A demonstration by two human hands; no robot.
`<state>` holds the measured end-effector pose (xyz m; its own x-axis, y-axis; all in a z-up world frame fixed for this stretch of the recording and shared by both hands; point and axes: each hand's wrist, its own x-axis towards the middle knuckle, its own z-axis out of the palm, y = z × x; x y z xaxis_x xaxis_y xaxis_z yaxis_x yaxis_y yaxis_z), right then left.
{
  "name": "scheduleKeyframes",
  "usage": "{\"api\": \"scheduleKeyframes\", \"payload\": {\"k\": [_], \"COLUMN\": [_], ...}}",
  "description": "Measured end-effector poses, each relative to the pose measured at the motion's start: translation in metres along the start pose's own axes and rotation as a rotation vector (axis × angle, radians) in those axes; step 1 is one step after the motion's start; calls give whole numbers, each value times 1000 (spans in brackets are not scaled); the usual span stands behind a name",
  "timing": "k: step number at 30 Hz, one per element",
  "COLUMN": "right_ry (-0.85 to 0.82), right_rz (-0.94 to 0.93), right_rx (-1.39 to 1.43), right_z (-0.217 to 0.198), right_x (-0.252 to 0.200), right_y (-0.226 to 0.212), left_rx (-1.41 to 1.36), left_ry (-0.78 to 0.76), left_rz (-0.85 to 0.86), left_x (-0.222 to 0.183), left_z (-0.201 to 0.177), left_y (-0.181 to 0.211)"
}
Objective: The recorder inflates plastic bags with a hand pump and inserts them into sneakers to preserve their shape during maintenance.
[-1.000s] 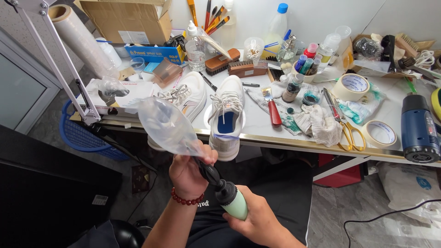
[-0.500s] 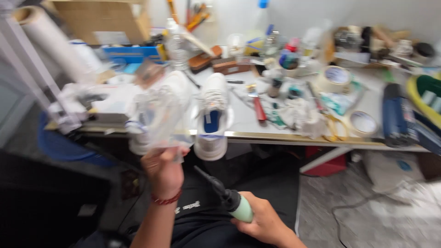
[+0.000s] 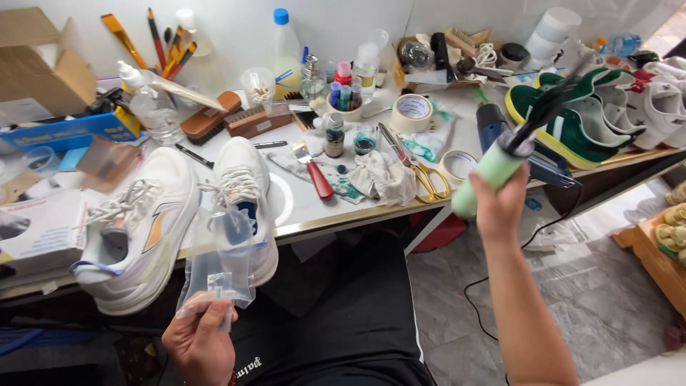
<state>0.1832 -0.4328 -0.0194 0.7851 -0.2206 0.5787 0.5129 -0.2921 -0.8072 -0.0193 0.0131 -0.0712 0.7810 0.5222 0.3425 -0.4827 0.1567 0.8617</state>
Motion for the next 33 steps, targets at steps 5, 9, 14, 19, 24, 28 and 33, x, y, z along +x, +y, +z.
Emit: {"api": "scheduleKeyframes", "payload": {"k": [5, 9, 14, 19, 24, 28, 33], "right_ry": [104, 142, 105, 117, 123, -388, -662], "right_rz": [-33, 59, 9, 147, -113, 407, 746], "right_rx": [-115, -527, -657, -550, -287, 388, 842], "right_z": [8, 21, 18, 30, 69, 130, 163], "right_x": [104, 124, 126, 118, 56, -71, -126], "right_y": [63, 96, 138, 96, 10, -52, -87], "left_rx": [45, 121, 105, 115, -38, -40, 286], "left_ry": [-114, -265, -204, -139, -177, -178, -364], "left_rz": [-171, -378, -471, -531, -528, -530, -317], "left_x": [-5, -9, -14, -8, -8, -13, -5], "left_z": [18, 40, 57, 69, 73, 85, 79], "left_y": [-13, -10, -8, -13, -24, -27, -19]}}
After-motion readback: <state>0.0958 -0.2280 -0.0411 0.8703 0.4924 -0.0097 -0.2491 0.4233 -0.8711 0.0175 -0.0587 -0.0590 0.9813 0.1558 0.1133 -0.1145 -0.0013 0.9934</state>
